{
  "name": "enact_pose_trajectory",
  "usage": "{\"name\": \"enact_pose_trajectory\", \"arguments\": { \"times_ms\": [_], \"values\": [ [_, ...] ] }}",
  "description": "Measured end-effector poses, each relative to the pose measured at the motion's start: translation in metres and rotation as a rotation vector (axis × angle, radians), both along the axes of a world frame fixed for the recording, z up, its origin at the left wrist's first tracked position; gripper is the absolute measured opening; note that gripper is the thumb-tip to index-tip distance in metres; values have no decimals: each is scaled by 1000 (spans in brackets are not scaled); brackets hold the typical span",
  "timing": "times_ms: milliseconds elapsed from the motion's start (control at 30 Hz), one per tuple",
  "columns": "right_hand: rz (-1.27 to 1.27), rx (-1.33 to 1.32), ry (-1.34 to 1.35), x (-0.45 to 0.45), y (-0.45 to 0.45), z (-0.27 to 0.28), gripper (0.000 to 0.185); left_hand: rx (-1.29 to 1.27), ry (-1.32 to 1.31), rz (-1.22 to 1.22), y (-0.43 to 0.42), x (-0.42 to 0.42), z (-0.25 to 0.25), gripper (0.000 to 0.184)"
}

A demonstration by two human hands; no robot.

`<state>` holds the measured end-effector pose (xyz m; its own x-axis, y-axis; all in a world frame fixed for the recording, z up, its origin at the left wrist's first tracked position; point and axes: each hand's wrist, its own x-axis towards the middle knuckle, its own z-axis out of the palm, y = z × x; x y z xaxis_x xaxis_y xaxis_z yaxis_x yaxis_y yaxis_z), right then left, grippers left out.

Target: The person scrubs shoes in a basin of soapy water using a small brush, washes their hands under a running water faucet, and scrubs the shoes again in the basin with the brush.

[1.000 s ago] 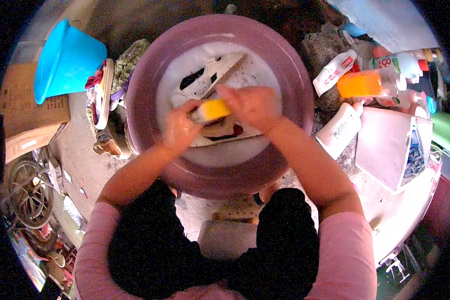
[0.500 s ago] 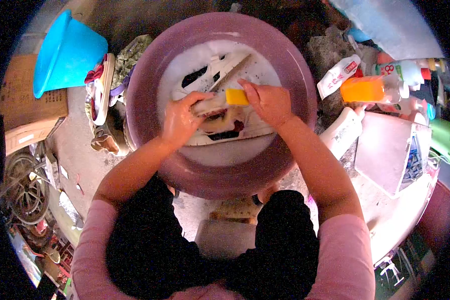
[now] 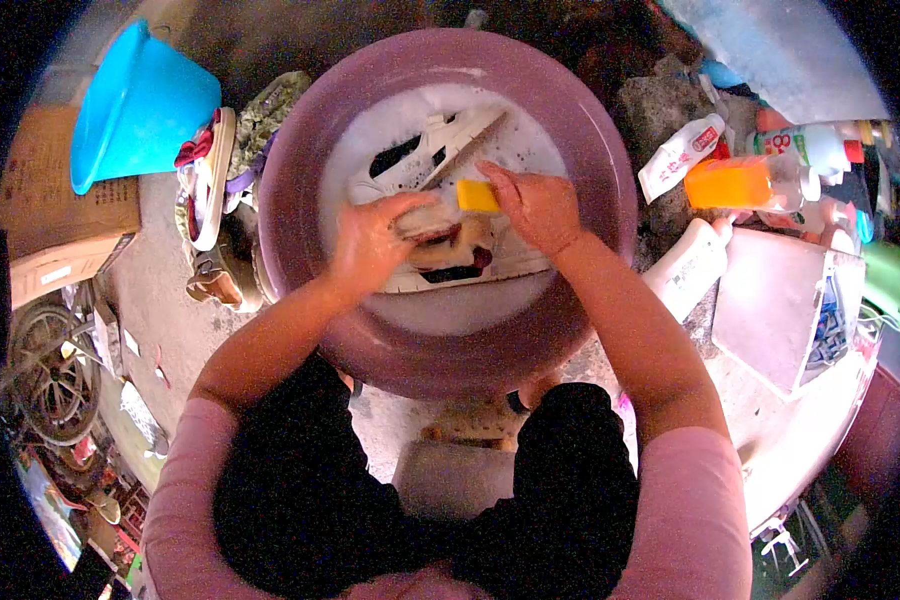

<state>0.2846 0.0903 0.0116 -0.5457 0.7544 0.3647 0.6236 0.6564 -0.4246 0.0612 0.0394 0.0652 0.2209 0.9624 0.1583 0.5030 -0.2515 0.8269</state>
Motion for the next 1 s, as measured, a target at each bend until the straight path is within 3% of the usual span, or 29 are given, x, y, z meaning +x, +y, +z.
{"name": "enact_pose_trajectory", "arguments": {
  "times_ms": [133, 233, 267, 333, 367, 400, 500, 567, 767, 867, 967, 1000],
  "values": [
    [-19, 32, -42, -39, -11, 40, 29, -71, 117, 124, -4, 3, 9, 23],
    [99, -42, -10, -63, -14, 72, 26, -17, -55, 128, -9, -5, 0, 17],
    [170, -39, 73, -71, -20, 81, 25, 148, -139, -99, -8, -15, -11, 16],
    [210, 55, 231, -81, -25, 75, 25, -3, -143, -32, -15, -13, -23, 16],
    [164, 55, 130, -75, -23, 63, 24, -75, -147, -4, -13, -8, -16, 16],
    [119, 63, 33, -63, -17, 50, 24, -112, -262, -10, -7, -8, -6, 22],
    [-18, -151, -33, -36, -8, 35, 26, -75, -53, 48, 1, -6, 3, 31],
    [-170, -244, -116, -26, -12, 17, 28, -183, -35, 33, -3, -9, 6, 46],
    [-279, -454, 53, -19, -7, 25, 28, -158, -200, 56, -10, -15, -11, 58],
    [-304, -317, 414, -33, 5, 30, 27, -193, -174, 57, -7, -17, -7, 59],
    [-38, 91, -221, -46, 12, 52, 25, -468, 109, 123, -2, -12, 7, 59],
    [-1, 94, -192, -52, 11, 60, 25, -394, 46, 99, -3, -15, 1, 59]
  ]
}}
